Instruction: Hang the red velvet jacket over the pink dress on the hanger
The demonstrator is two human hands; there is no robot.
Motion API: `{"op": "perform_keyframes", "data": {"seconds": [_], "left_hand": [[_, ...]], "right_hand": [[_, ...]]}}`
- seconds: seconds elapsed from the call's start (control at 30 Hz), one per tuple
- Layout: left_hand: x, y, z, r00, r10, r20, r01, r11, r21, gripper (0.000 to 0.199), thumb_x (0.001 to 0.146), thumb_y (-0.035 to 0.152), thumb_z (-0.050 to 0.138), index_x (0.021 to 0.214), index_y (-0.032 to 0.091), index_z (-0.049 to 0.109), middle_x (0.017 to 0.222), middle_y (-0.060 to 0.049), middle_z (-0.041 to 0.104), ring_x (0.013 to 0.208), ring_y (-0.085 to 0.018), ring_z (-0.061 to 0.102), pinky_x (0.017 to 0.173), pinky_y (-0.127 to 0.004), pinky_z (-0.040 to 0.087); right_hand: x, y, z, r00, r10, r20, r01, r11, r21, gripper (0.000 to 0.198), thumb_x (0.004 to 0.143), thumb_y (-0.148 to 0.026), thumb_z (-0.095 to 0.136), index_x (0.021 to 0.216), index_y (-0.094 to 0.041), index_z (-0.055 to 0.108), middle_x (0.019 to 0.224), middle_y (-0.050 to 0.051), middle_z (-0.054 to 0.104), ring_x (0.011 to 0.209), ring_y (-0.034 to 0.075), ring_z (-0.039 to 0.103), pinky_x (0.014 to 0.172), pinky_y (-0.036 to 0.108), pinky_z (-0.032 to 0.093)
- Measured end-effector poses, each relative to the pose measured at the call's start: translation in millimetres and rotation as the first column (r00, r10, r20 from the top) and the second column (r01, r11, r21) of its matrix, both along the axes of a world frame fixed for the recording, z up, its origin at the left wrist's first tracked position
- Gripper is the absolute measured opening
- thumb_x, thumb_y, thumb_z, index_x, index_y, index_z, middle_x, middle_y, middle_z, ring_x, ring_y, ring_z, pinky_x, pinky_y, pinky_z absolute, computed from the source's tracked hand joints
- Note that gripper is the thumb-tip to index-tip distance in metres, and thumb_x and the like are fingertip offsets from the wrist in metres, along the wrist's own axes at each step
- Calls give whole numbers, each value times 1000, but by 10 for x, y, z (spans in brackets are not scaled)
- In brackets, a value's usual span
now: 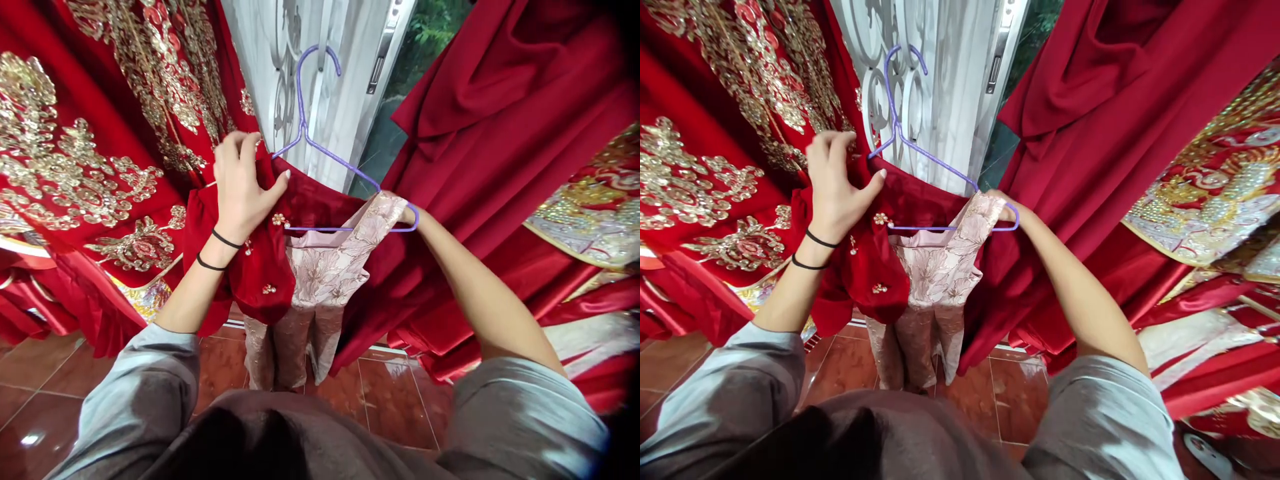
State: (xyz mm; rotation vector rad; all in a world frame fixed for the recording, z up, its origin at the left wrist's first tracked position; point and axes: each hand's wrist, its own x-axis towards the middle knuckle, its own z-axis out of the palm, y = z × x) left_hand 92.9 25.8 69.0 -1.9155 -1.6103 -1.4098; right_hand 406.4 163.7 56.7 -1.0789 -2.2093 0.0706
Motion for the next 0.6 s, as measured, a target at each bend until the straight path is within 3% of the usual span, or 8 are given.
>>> {"op": "perform_keyframes", "data": {"seconds": [0.1, 0.17, 0.2, 0.27, 0.33, 0.37, 0.5, 0.6], "left_hand": [[334, -131, -63, 994, -45, -103, 61, 986, 158, 28, 90, 42, 57, 106, 20, 61, 121, -11, 59, 123, -32, 45, 102, -51, 36], [623, -163, -129, 965, -143, -220, 171, 979, 113, 28, 92, 45, 54, 95, 18, 63, 106, -10, 65, 108, -29, 54, 93, -46, 41], [762, -152, -166, 946, -199, -257, 218, 975, 47, 31, 92, 46, 54, 96, 17, 63, 101, -10, 67, 103, -28, 56, 90, -44, 43], [986, -73, -242, 907, -312, -282, 281, 948, -147, 37, 91, 49, 56, 103, 14, 63, 100, -11, 69, 101, -27, 59, 85, -39, 46], [1114, 58, -316, 875, -408, -261, 319, 891, -325, 39, 93, 48, 54, 108, 14, 63, 104, -11, 69, 101, -27, 62, 82, -35, 47], [1143, 129, -349, 864, -439, -247, 328, 863, -385, 38, 94, 48, 52, 108, 14, 63, 105, -11, 70, 100, -27, 63, 80, -34, 47], [1135, 338, -446, 877, -441, -190, 327, 839, -436, 37, 98, 46, 43, 103, 17, 66, 103, -10, 71, 99, -27, 65, 77, -33, 45], [1096, 402, -476, 867, -472, -158, 371, 823, -430, 32, 97, 42, 46, 99, 18, 67, 101, -8, 72, 97, -24, 65, 76, -31, 43]], "right_hand": [[103, -100, 149, 949, -230, -213, 281, 926, 252, 19, 78, -17, 48, 85, -14, 66, 84, 9, 68, 79, 20, 58, 81, 35, 46], [140, -176, 225, 902, -296, -314, 402, 842, 360, 30, 82, -14, 44, 105, -10, 62, 100, 12, 67, 86, 16, 57, 84, 30, 43], [158, -213, 242, 925, -296, -239, 364, 873, 326, 31, 85, -15, 44, 109, -8, 60, 102, 11, 67, 85, 14, 56, 83, 28, 43], [213, -295, 250, 980, -166, 110, 164, 986, 26, 26, 89, -22, 46, 101, -6, 63, 92, 7, 68, 77, 11, 54, 76, 25, 42], [296, -399, 260, 945, 25, 327, 71, 958, -277, 29, 90, -32, 52, 85, -7, 65, 76, 2, 65, 67, 10, 50, 68, 25, 40], [339, -462, 270, 939, 39, 340, 72, 949, -308, 31, 89, -35, 54, 81, -7, 66, 72, 2, 63, 66, 10, 49, 66, 25, 39], [403, -714, 270, 961, -272, 43, 268, 959, 91, 33, 98, -30, 42, 89, -11, 68, 79, 6, 66, 78, 13, 54, 78, 29, 40], [363, -793, 231, 909, -341, 237, 349, 937, 10, 19, 90, -20, 55, 78, -12, 66, 69, 4, 63, 72, 14, 56, 74, 29, 41]]}}
